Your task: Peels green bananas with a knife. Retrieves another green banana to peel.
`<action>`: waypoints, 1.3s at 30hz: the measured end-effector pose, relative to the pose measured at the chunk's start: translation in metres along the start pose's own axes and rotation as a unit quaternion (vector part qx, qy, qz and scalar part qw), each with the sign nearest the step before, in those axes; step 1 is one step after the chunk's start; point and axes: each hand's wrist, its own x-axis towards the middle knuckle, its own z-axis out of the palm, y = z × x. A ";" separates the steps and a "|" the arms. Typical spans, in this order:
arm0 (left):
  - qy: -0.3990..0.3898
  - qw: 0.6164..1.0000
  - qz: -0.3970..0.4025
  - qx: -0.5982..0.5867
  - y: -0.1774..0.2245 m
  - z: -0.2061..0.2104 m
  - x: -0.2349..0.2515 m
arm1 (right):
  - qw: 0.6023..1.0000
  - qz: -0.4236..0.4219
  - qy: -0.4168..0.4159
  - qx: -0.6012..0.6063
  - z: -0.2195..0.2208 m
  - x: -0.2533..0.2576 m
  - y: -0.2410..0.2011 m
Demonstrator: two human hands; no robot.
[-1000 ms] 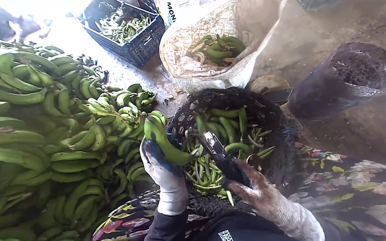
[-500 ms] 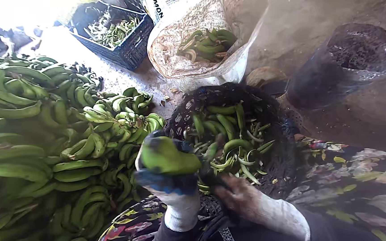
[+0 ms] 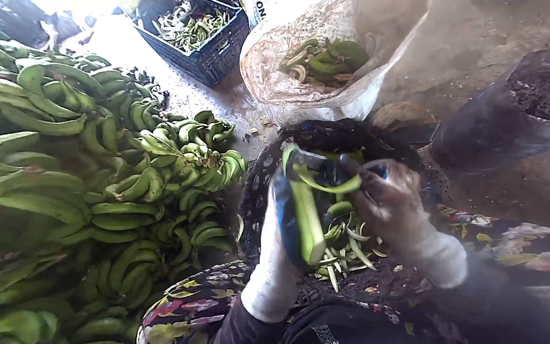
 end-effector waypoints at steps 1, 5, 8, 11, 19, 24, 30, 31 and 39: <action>-0.013 0.999 -0.037 -0.028 -0.010 -0.004 -0.002 | 0.999 0.017 0.000 -0.027 0.004 0.004 0.009; 0.027 0.997 0.076 0.015 -0.001 -0.024 0.002 | 0.991 0.071 -0.091 0.069 -0.016 -0.001 0.006; 0.097 0.966 0.216 0.099 0.024 -0.016 0.019 | 0.974 0.023 -0.125 0.185 -0.018 -0.013 -0.010; -0.007 0.989 0.110 0.096 0.013 -0.006 0.010 | 0.991 0.013 -0.025 0.129 0.002 -0.008 -0.005; 0.203 0.935 0.236 0.171 0.011 -0.011 0.013 | 0.987 0.048 -0.086 0.130 -0.014 -0.011 0.001; 0.044 0.982 0.067 0.169 0.014 -0.008 0.007 | 0.991 0.028 -0.033 0.124 0.001 -0.008 -0.002; -0.107 0.975 -0.102 0.167 0.014 -0.034 -0.009 | 0.992 0.068 -0.094 0.044 0.001 0.004 0.014; -0.136 0.965 -0.107 0.198 0.018 -0.035 -0.017 | 0.988 0.091 -0.122 0.014 0.003 0.004 0.018; 0.093 0.961 0.257 -0.033 0.034 -0.024 0.021 | 0.993 0.032 -0.025 0.114 0.006 -0.012 -0.020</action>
